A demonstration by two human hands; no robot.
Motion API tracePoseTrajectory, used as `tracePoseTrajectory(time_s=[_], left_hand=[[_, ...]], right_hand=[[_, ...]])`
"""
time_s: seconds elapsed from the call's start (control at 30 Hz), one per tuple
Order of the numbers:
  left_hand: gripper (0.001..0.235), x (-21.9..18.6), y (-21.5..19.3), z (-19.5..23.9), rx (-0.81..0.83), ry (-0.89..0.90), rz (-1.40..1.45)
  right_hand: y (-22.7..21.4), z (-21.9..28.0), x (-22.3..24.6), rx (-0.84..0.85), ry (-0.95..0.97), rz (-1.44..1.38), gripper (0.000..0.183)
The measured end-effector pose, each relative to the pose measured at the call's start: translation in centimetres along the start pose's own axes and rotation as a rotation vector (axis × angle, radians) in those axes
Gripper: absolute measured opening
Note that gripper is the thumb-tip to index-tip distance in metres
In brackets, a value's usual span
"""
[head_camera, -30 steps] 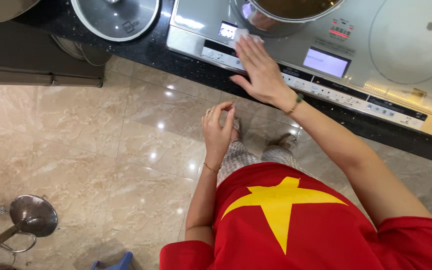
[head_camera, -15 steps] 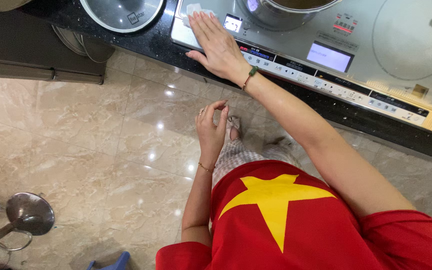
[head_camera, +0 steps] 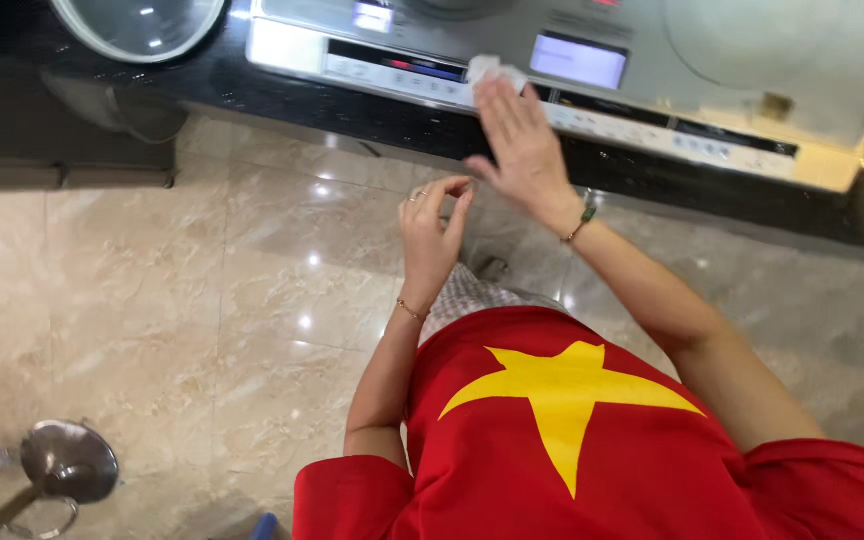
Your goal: The person wipes the glass stovetop with a white paper towel, then briefly handles a small spice container and a colander of chopped vegetables. They continue wiping the stovetop and surrounding countertop, lift a pot lid to wipe underneath, and finish by drying the surface with a maroon cloth.
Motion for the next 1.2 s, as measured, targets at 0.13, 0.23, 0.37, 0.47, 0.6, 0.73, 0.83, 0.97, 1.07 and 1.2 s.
tracePoseTrajectory(time_s=[0.13,0.23,0.37,0.47,0.6,0.73,0.83,0.97,1.07,1.2], left_hand=[[0.014,-2.1,2.9,1.2,0.078,0.036,0.006],[0.017,-3.6,4.9,2.6,0.134,0.053,-0.009],[0.015,-4.6,6.1,4.4,0.155,0.085,-0.03],[0.015,-5.4,7.2,5.6,0.178,0.092,-0.016],[0.016,-6.3,8.5,7.8,0.247,0.079,-0.014],[0.018,-7.6,10.0,8.4,0.307,0.078,0.014],[0.017,-8.3,10.4,8.6,0.327,0.12,0.014],[0.016,-8.5,10.3,8.8,0.323,0.125,0.002],[0.016,-8.2,9.8,9.2,0.326,0.115,0.022],[0.015,-7.7,9.1,9.6,0.305,0.13,0.014]], right_hand=[[0.2,4.3,1.5,-0.072,0.084,0.018,0.087],[-0.3,7.0,1.4,-0.115,0.114,-0.024,0.082],[-1.8,11.2,-1.3,-0.082,0.165,0.125,0.083],[-3.4,14.9,-4.4,-0.107,0.228,0.153,0.088],[-5.1,21.4,-8.9,-0.104,0.374,0.243,0.092],[-7.4,27.6,-13.6,-0.178,0.51,0.251,0.086],[-9.1,31.3,-17.2,-0.115,0.664,0.359,0.085],[-11.8,35.0,-20.1,-0.129,0.813,0.32,0.078],[-13.2,36.0,-22.5,-0.193,0.877,0.319,0.071],[-12.9,36.0,-23.2,-0.303,0.852,0.326,0.062]])
Point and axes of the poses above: each hand's wrist, its own z-axis away from the middle knuckle, its own y-axis out of the palm, x = y × z, the point moved 3 cm from there along -z, towards the middle knuckle, and after that the axes turned 6 degrees about -x, right-handed, at the moved point
